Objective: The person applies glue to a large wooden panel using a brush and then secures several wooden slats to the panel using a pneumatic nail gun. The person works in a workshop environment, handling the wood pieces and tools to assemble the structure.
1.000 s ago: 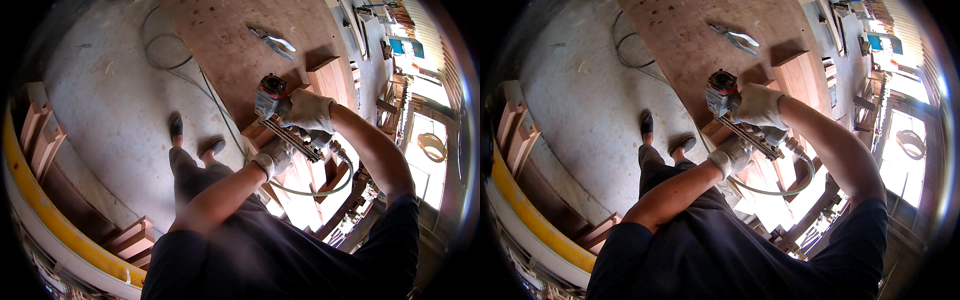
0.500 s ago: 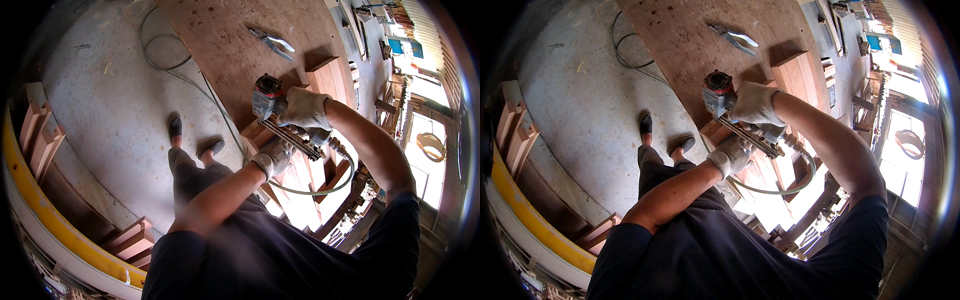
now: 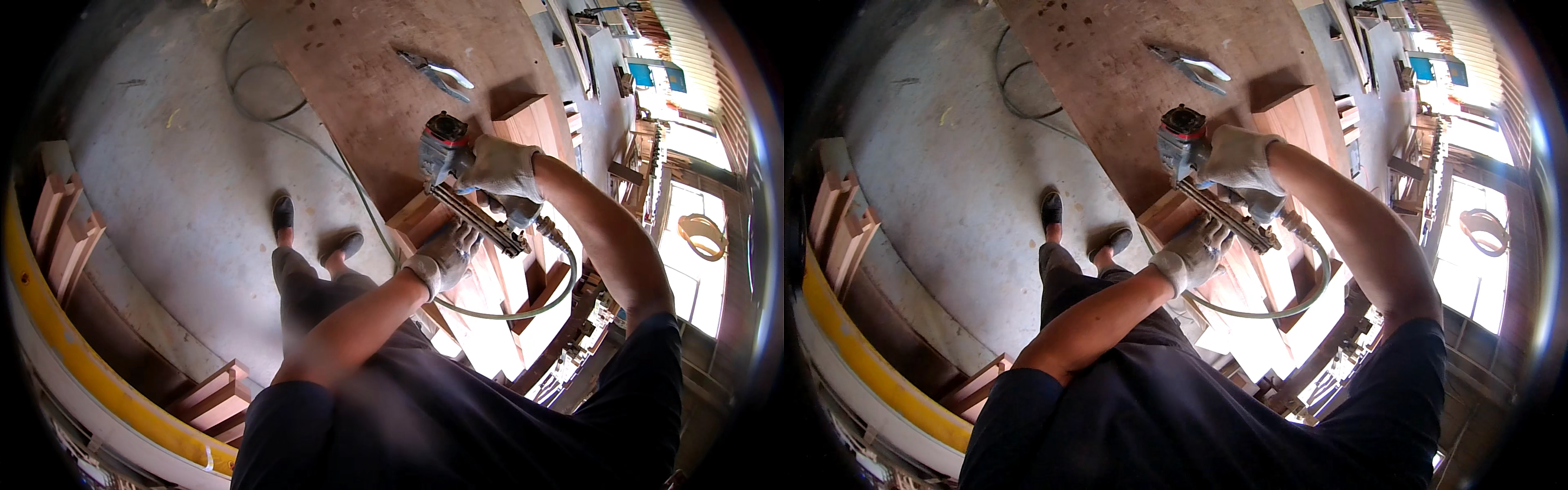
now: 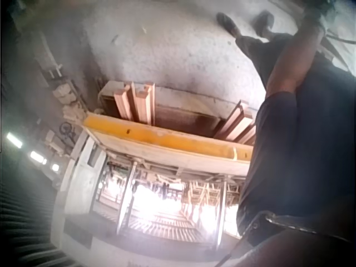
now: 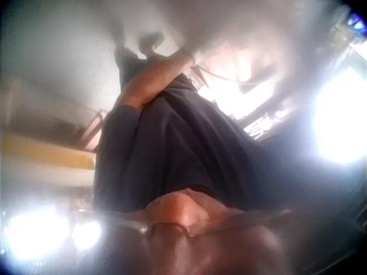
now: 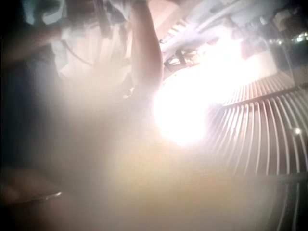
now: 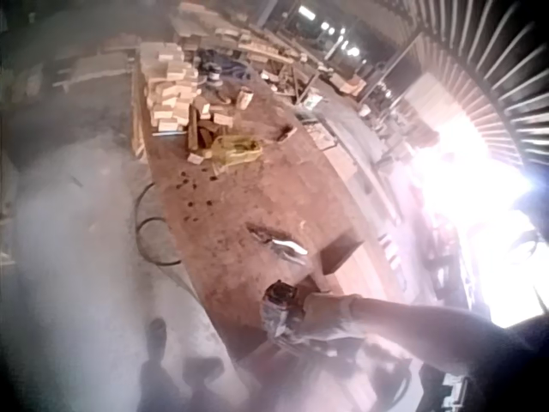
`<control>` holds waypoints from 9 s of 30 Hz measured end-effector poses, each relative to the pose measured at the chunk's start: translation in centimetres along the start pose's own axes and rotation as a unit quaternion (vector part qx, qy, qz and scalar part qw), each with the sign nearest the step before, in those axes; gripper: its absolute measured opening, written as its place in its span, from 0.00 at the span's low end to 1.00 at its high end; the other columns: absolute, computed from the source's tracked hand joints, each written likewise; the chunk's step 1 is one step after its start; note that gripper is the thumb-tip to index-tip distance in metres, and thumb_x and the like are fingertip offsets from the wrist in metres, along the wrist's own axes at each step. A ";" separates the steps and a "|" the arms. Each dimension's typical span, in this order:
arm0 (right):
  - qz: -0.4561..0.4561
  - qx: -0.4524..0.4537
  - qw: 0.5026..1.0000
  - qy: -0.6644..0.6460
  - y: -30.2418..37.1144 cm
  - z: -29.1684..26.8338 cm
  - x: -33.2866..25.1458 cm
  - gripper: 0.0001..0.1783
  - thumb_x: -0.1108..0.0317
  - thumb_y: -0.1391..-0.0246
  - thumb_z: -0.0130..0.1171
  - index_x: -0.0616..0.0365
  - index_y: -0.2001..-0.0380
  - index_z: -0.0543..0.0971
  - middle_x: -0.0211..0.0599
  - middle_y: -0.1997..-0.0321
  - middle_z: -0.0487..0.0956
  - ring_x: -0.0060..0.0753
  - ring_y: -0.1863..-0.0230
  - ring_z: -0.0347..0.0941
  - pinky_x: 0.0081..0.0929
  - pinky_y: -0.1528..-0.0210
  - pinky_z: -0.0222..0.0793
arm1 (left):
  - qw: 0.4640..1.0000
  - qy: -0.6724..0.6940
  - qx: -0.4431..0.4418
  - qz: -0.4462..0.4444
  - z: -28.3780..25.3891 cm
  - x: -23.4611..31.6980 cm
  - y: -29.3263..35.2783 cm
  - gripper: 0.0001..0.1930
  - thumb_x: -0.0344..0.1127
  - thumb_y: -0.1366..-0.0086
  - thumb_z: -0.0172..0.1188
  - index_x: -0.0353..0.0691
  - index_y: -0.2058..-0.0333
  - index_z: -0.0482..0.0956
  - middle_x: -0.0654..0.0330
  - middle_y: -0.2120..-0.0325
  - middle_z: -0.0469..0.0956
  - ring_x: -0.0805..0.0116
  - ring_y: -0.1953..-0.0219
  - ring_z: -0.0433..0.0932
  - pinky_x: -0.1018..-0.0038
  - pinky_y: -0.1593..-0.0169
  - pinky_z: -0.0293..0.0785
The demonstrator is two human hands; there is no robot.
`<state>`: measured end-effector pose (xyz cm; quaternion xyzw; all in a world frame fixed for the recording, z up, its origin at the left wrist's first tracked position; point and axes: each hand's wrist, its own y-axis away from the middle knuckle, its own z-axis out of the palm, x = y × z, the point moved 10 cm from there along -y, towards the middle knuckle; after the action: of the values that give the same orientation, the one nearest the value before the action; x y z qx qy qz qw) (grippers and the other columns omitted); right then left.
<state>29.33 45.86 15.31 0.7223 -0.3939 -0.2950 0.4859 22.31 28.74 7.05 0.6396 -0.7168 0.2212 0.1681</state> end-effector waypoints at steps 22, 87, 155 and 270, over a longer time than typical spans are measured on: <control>0.010 0.012 0.999 0.049 -0.9 0.4 0.7 0.10 0.67 0.43 0.66 0.65 0.70 0.86 0.40 0.78 0.84 0.30 0.77 0.80 0.33 0.74 0.76 | 1.000 -0.006 0.008 0.001 -0.1 -0.2 -0.1 0.41 0.62 0.28 0.57 0.34 0.29 0.69 0.44 0.26 0.62 0.43 0.22 0.55 0.46 0.21 0.46; 0.176 0.435 0.835 -0.287 -0.1 20.3 53.5 0.53 0.55 0.42 0.68 0.71 0.24 0.54 0.62 0.50 0.85 0.64 0.51 0.83 0.53 0.47 0.77 | 0.918 -0.020 -0.390 0.067 11.0 14.4 -11.2 0.31 0.56 0.35 0.69 0.43 0.40 0.81 0.46 0.43 0.83 0.44 0.39 0.80 0.55 0.35 0.76; -0.179 0.352 0.807 -0.440 6.3 28.5 34.4 0.20 0.57 0.51 0.76 0.57 0.58 0.85 0.52 0.67 0.86 0.57 0.63 0.84 0.42 0.59 0.80 | 0.949 -0.192 -0.229 0.097 -2.3 -0.2 1.6 0.66 0.62 0.52 0.79 0.37 0.23 0.52 0.34 0.22 0.43 0.30 0.20 0.32 0.30 0.22 0.27; -0.107 0.291 0.950 0.041 -5.3 37.0 46.1 0.61 0.44 0.60 0.79 0.68 0.30 0.63 0.67 0.34 0.73 0.69 0.31 0.69 0.54 0.29 0.67 | 0.426 0.560 0.396 -0.591 0.6 -2.3 24.7 0.46 0.53 0.50 0.85 0.24 0.44 0.75 0.41 0.47 0.83 0.52 0.49 0.86 0.63 0.45 0.83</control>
<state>24.66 -9.81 -4.72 0.8817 -0.3630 -0.1873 0.2359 -1.81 32.38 2.80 0.6386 0.2540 0.6365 0.3502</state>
